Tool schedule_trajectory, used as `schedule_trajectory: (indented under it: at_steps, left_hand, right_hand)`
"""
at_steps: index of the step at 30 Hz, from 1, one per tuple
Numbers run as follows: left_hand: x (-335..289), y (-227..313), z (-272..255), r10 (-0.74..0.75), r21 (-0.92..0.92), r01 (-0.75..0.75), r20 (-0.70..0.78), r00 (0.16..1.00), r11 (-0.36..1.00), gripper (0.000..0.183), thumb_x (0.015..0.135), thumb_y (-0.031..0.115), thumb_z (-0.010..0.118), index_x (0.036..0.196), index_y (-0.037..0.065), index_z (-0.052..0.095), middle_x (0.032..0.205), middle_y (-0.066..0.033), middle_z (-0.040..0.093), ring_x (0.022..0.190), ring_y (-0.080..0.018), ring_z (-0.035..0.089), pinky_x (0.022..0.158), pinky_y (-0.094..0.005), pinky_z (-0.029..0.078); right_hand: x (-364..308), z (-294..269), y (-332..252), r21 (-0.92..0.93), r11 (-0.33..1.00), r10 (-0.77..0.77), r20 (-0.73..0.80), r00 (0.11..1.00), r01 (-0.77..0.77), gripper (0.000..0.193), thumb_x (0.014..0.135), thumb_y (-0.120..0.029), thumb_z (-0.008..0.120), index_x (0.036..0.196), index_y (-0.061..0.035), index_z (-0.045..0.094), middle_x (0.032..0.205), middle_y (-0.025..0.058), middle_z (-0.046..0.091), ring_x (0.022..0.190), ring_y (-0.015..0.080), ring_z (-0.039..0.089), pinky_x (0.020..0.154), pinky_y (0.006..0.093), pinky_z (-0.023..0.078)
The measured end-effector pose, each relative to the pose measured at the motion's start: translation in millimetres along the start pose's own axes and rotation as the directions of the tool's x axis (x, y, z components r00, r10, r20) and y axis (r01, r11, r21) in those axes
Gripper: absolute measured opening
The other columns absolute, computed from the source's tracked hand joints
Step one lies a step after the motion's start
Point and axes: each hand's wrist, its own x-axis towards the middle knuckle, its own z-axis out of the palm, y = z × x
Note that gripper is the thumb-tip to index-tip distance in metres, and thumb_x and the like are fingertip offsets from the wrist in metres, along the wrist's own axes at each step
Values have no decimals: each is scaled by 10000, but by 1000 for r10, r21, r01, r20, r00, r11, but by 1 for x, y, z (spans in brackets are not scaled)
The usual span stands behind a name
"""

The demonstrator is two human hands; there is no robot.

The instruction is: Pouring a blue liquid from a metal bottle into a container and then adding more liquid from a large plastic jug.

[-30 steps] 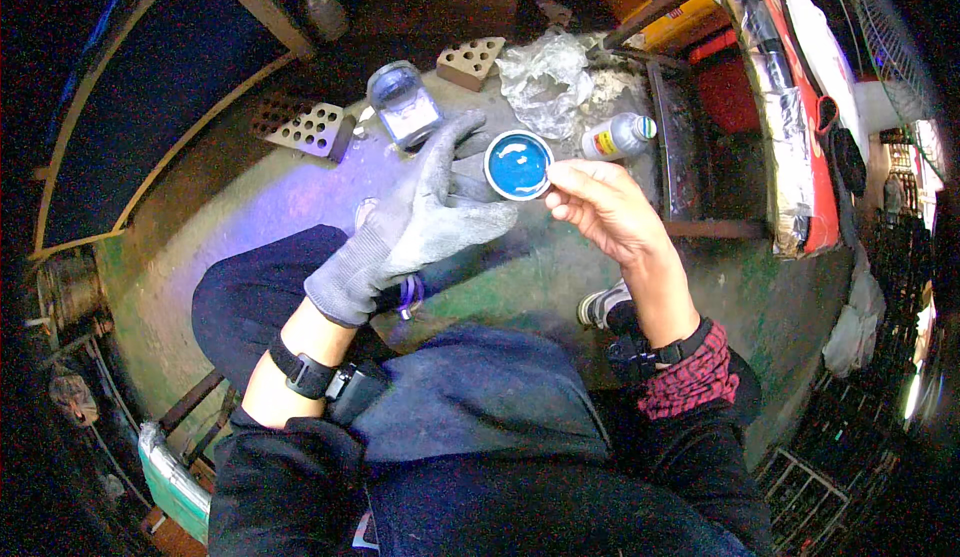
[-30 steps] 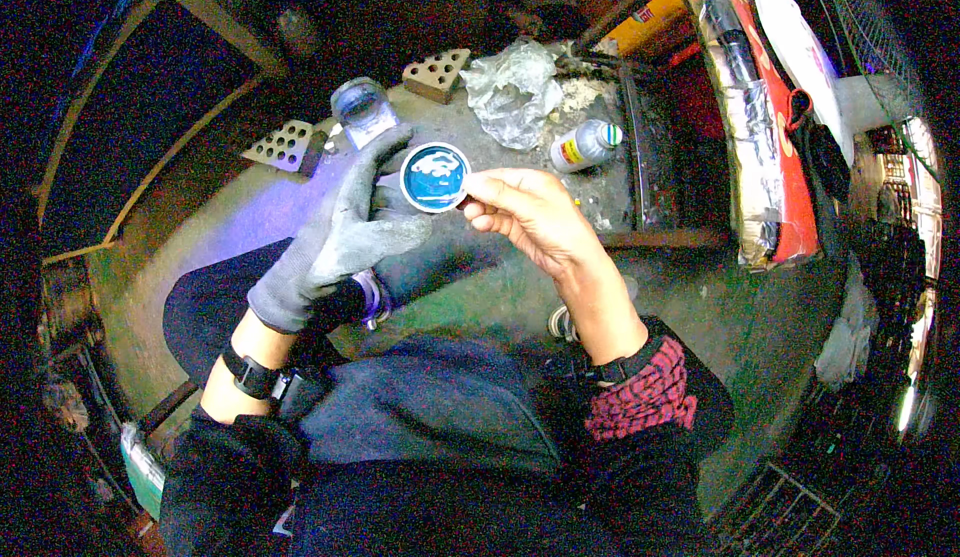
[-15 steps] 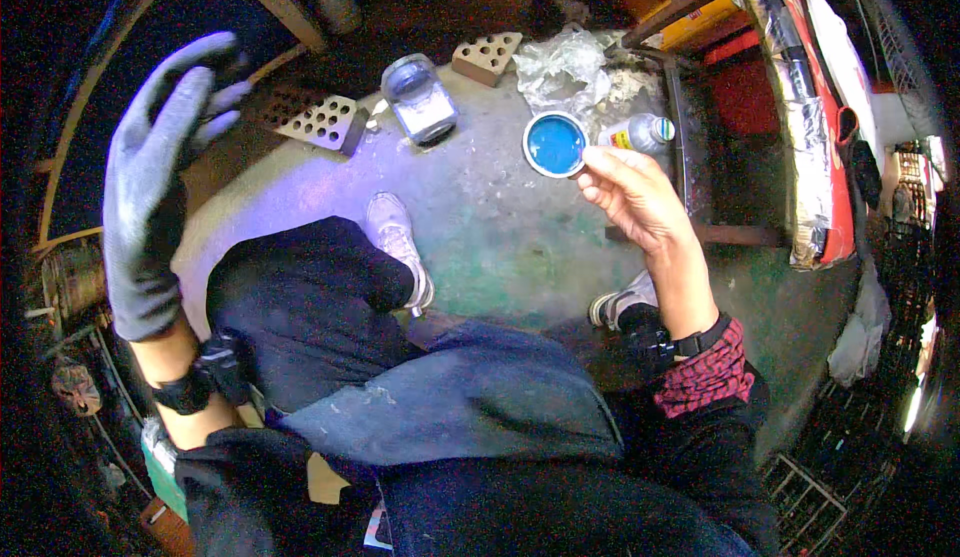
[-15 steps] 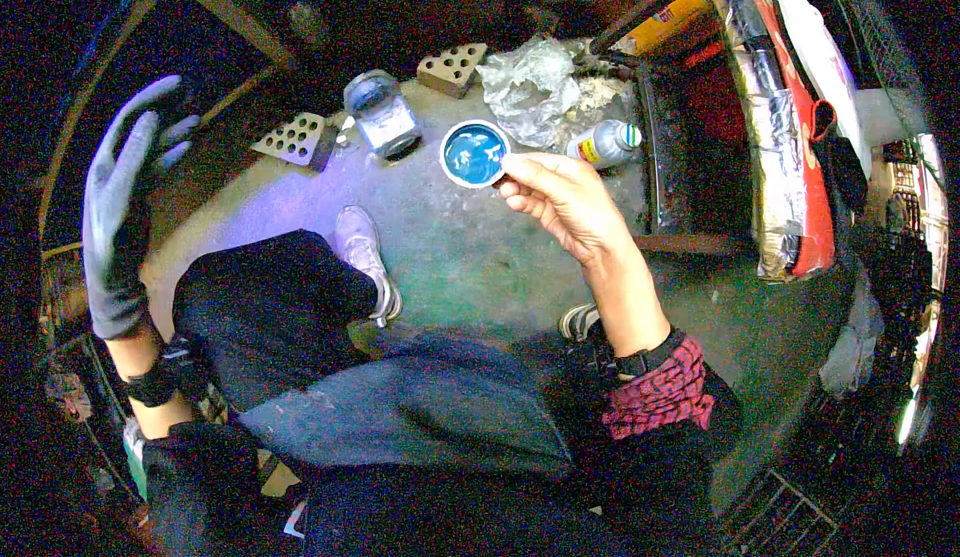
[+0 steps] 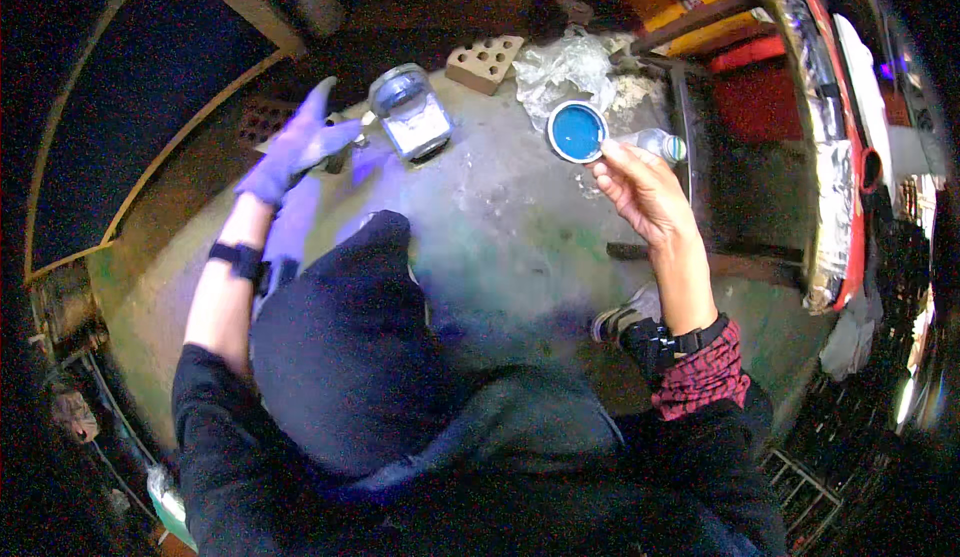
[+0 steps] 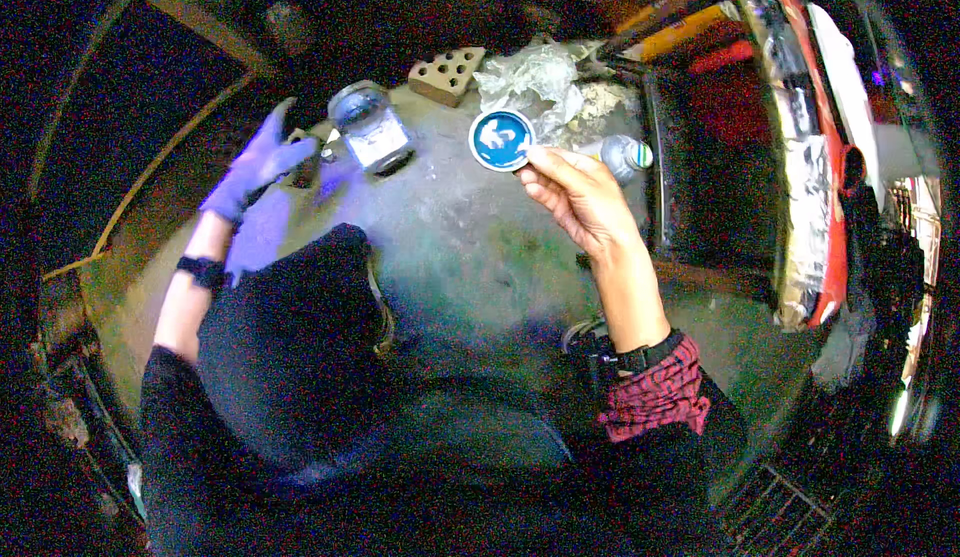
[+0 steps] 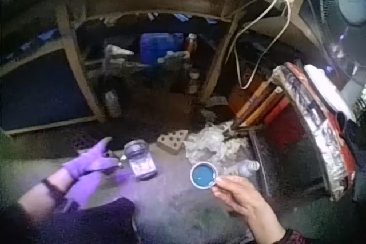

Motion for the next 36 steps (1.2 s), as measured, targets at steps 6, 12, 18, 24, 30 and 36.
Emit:
schedule_trajectory:
  at_steps: [6, 12, 18, 24, 30, 36]
  left_hand:
    - [86, -42, 66, 324, -540, -198, 149, 934, 818, 807, 705, 157, 693, 1393, 45, 285, 1345, -102, 438, 1241, -206, 415, 1051, -320, 314]
    - [109, -33, 88, 279, -728, -84, 151, 948, 680, 573, 696, 76, 696, 1232, 25, 500, 1168, -48, 577, 1045, -130, 539, 956, -278, 402]
    - [101, -14, 111, 166, -507, -135, 17, 986, 851, 425, 771, 163, 682, 1161, 29, 580, 1043, -46, 624, 897, -140, 570, 803, -291, 470]
    - [61, 57, 106, 183, -678, 45, 261, 948, 734, 459, 815, 145, 632, 1234, 6, 503, 1112, -34, 581, 1000, -128, 521, 930, -293, 397]
    - [59, 55, 119, 178, -732, -33, 122, 976, 680, 301, 784, 220, 675, 998, 14, 624, 820, -11, 612, 693, -95, 537, 599, -233, 429]
    - [47, 71, 110, 206, -823, -176, -74, 976, 540, 342, 820, 224, 642, 1071, -4, 602, 893, -33, 627, 773, -97, 555, 655, -255, 465]
  right_hand:
    - [43, -3, 11, 18, 999, 49, -44, 998, -48, 181, 867, -117, 610, 980, 24, 622, 856, 79, 652, 736, 117, 632, 670, 199, 542]
    - [82, -11, 20, -12, 998, 61, -77, 995, -62, 186, 863, -109, 613, 989, 27, 624, 859, 78, 654, 726, 121, 633, 664, 199, 545]
    - [109, 4, 19, -57, 994, 88, -59, 994, -91, 195, 864, -117, 615, 981, 39, 622, 857, 79, 654, 722, 110, 633, 660, 182, 542]
    - [130, 7, 25, -79, 996, 44, -58, 997, -48, 197, 850, -129, 637, 958, 36, 626, 838, 84, 656, 719, 117, 634, 641, 189, 539]
    - [139, 20, 24, -188, 982, -25, -119, 993, 2, 227, 814, -148, 686, 941, 33, 638, 829, 74, 654, 711, 114, 626, 631, 185, 527]
    - [145, 33, 26, -308, 949, -127, -160, 979, 73, 241, 801, -160, 701, 932, 34, 643, 821, 77, 658, 698, 108, 623, 632, 192, 522]
